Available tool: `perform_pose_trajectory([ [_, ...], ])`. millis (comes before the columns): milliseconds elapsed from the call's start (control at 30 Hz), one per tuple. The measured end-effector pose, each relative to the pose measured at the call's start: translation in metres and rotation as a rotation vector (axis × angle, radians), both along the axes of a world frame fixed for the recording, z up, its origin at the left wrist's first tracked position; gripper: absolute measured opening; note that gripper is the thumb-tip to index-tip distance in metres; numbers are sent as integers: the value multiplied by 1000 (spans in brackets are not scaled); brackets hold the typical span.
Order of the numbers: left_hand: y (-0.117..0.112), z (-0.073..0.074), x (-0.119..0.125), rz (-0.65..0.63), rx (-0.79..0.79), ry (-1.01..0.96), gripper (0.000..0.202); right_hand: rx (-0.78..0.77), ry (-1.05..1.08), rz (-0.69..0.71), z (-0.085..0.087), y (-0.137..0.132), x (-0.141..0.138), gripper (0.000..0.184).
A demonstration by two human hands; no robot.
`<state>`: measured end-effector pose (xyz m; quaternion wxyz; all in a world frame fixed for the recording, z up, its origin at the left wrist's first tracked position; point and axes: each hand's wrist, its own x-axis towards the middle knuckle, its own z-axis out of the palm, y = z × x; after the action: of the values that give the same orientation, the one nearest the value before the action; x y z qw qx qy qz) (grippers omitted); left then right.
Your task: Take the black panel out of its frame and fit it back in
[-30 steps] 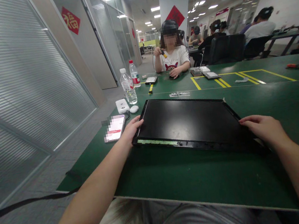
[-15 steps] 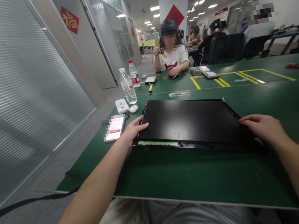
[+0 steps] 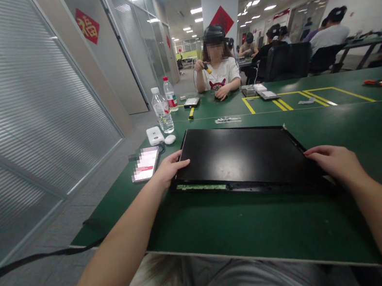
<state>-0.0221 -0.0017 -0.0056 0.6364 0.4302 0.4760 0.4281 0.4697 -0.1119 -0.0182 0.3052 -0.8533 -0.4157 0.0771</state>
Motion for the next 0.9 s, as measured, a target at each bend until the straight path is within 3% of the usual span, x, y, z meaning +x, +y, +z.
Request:
perform_pose_trajectory([
  [200, 0, 0, 2, 41, 35, -36, 69, -11, 22, -4, 6, -2, -6, 19],
  [500, -1, 1, 2, 58, 33, -44, 61, 44, -1, 59, -10, 1, 11, 16],
  [900, -3, 5, 0, 16, 112, -18, 61, 45, 14, 58, -12, 1, 11, 16],
])
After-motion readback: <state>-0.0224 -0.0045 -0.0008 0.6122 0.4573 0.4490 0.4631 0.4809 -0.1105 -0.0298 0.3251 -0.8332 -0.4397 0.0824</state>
